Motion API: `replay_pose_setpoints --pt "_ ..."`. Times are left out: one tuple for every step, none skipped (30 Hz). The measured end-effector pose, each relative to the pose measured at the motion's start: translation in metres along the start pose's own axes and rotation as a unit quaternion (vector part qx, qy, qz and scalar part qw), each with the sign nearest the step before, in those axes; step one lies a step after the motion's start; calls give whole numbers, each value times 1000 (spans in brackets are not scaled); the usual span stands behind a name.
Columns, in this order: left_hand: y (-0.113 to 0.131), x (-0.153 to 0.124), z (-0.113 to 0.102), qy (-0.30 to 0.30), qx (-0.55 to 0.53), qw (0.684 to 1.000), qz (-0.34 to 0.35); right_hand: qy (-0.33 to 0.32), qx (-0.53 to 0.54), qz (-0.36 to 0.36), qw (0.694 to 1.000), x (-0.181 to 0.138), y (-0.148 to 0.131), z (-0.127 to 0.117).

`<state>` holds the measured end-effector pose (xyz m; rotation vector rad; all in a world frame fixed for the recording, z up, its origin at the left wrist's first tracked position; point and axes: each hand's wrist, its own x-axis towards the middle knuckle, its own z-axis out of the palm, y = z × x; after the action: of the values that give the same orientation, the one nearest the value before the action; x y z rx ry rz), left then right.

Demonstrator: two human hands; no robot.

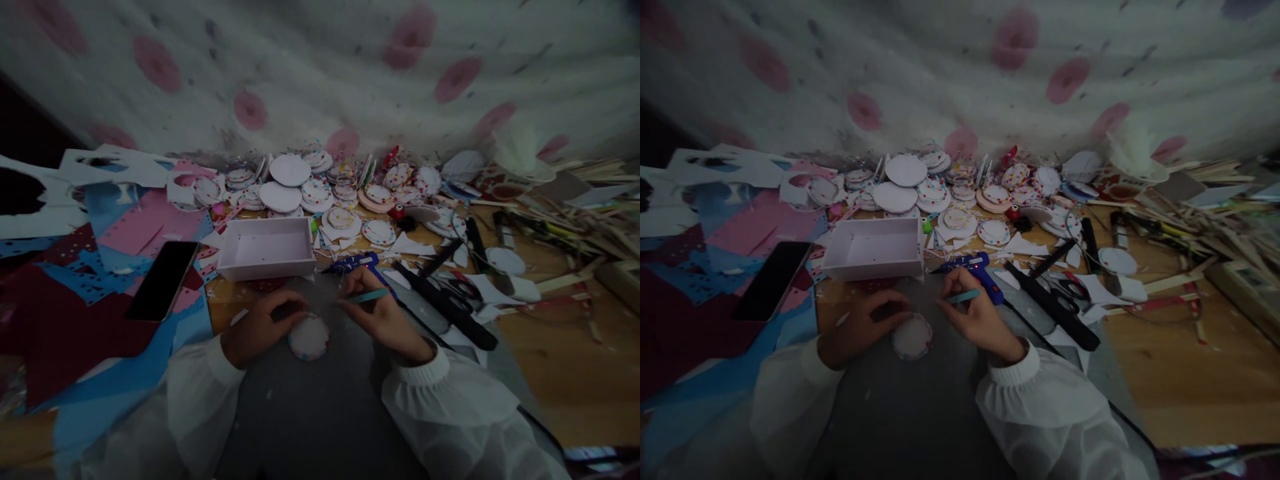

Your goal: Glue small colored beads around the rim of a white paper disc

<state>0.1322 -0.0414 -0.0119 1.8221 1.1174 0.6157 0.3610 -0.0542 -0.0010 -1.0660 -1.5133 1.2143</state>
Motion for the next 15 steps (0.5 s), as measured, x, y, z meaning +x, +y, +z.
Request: replay_pose_setpoints --pt "0 0 0 0 0 1000 -3 -6 5 1 1000 0 0 0" --pt "0 0 0 2 0 1000 -8 -13 12 3 1000 0 0 0" --pt "0 0 0 4 -1 1000 -15 -18 15 4 1000 0 0 0" --pt "1 0 0 6 -1 1000 -20 -22 14 4 1000 0 0 0" --pt "2 1 0 7 0 1000 -25 -24 9 2 1000 0 0 0" --pt "3 1 0 9 0 1000 -26 -24 -1 -1 1000 0 0 1" --pt "3 1 0 10 1 1000 -25 -25 -12 -3 1000 0 0 1" --pt "4 1 -1 11 1 1000 -23 -25 -21 -5 999 0 0 1" --pt "4 1 -1 12 1 1000 -20 -25 -28 -5 999 0 0 1" --pt "4 1 -1 11 1 1000 -18 -27 -32 -3 999 0 0 1" --pt "4 1 -1 9 1 1000 -17 -28 -33 -1 999 0 0 1" --pt "4 1 -1 8 2 1000 -16 -28 -34 1 999 0 1 1" --pt "4 1 -1 7 2 1000 -16 -29 -33 2 999 0 1 1" --pt "5 1 -1 5 3 1000 -15 -30 -34 3 999 0 1 1" --pt "5 1 -1 5 5 1000 -16 -31 -36 4 999 0 2 1"
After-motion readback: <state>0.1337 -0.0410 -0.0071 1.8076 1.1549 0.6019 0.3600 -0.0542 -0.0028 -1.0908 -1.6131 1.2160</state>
